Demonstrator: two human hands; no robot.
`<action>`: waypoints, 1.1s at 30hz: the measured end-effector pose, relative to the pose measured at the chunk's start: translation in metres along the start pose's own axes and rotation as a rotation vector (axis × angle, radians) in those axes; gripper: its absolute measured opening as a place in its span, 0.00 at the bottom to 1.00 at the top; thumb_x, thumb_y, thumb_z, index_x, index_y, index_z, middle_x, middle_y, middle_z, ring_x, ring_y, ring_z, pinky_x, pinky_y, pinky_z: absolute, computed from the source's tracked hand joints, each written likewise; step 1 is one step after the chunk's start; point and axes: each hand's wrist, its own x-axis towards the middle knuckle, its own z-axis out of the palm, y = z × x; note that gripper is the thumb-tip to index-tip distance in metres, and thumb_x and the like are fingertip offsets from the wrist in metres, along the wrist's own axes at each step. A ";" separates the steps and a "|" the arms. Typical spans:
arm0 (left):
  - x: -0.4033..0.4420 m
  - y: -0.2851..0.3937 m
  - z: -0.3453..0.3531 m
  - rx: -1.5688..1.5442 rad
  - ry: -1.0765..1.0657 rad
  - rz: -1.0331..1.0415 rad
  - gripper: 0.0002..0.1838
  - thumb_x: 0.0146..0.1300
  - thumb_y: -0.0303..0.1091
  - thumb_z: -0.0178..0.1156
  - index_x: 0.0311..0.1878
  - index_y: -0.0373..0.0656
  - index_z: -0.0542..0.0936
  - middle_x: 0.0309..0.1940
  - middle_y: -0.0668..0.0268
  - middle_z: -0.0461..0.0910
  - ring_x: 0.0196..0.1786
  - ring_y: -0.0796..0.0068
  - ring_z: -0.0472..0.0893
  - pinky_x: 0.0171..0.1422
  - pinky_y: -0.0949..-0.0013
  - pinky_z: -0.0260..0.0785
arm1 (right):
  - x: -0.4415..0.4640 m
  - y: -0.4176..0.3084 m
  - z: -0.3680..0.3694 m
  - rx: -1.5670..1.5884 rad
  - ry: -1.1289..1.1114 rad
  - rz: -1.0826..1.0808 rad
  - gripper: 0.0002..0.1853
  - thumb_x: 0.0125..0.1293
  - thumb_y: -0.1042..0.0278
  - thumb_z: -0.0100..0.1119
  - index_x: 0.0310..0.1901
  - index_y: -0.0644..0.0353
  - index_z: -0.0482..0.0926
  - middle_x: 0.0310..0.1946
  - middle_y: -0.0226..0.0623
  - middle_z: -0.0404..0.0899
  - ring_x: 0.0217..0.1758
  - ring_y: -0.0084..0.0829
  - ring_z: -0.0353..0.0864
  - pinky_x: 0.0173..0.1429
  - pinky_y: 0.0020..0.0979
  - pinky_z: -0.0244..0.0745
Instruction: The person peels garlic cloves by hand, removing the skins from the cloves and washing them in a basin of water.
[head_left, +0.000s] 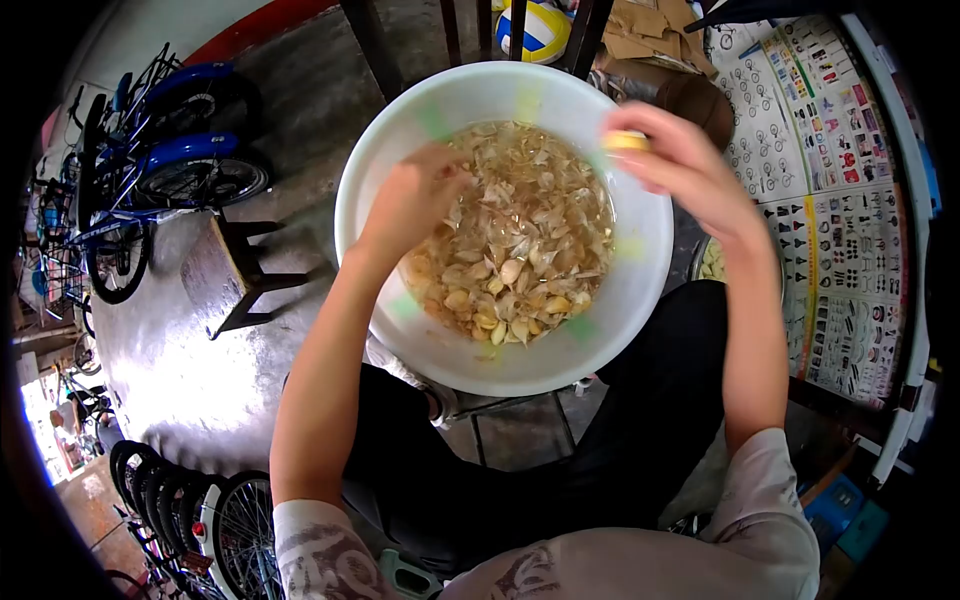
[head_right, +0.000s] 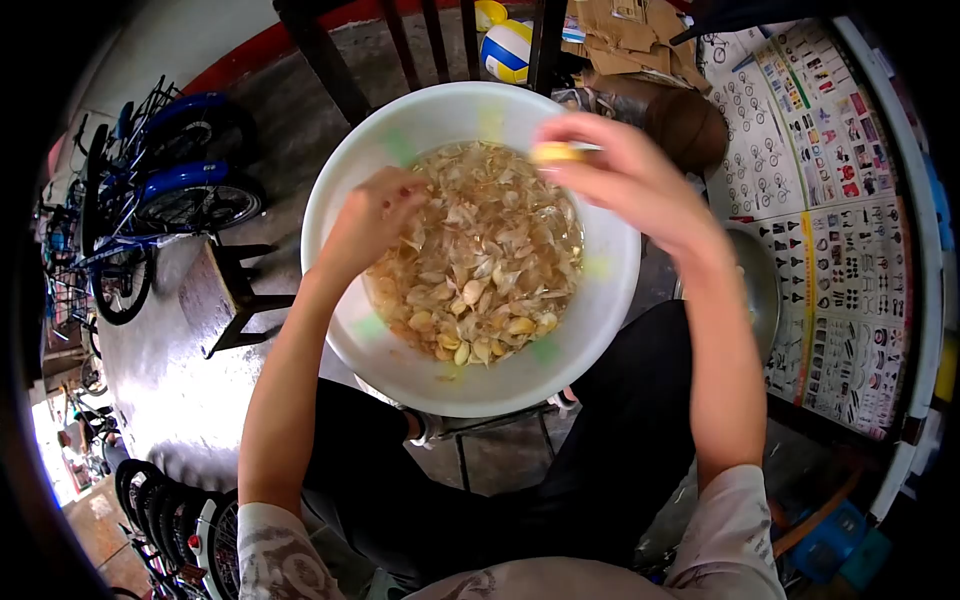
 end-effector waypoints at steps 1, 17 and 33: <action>-0.004 0.001 0.002 0.073 -0.123 0.039 0.14 0.64 0.32 0.64 0.51 0.40 0.83 0.46 0.60 0.83 0.44 0.63 0.84 0.50 0.65 0.76 | -0.028 -0.001 -0.018 -0.005 0.049 -0.017 0.15 0.70 0.68 0.58 0.57 0.60 0.78 0.37 0.23 0.75 0.30 0.12 0.65 0.31 0.17 0.58; -0.050 0.045 0.062 0.368 -0.590 -0.146 0.17 0.58 0.35 0.70 0.50 0.45 0.81 0.49 0.60 0.83 0.48 0.57 0.84 0.53 0.59 0.78 | -0.158 0.047 -0.021 -0.637 0.827 -0.059 0.14 0.67 0.75 0.58 0.54 0.62 0.79 0.56 0.40 0.75 0.56 0.33 0.77 0.59 0.31 0.74; -0.052 0.041 0.021 -0.659 -0.042 -0.394 0.16 0.69 0.24 0.59 0.58 0.28 0.76 0.48 0.56 0.83 0.48 0.73 0.85 0.51 0.71 0.81 | 0.033 0.044 0.114 -0.222 0.174 -0.372 0.06 0.62 0.78 0.64 0.41 0.67 0.84 0.37 0.40 0.85 0.34 0.35 0.86 0.42 0.31 0.80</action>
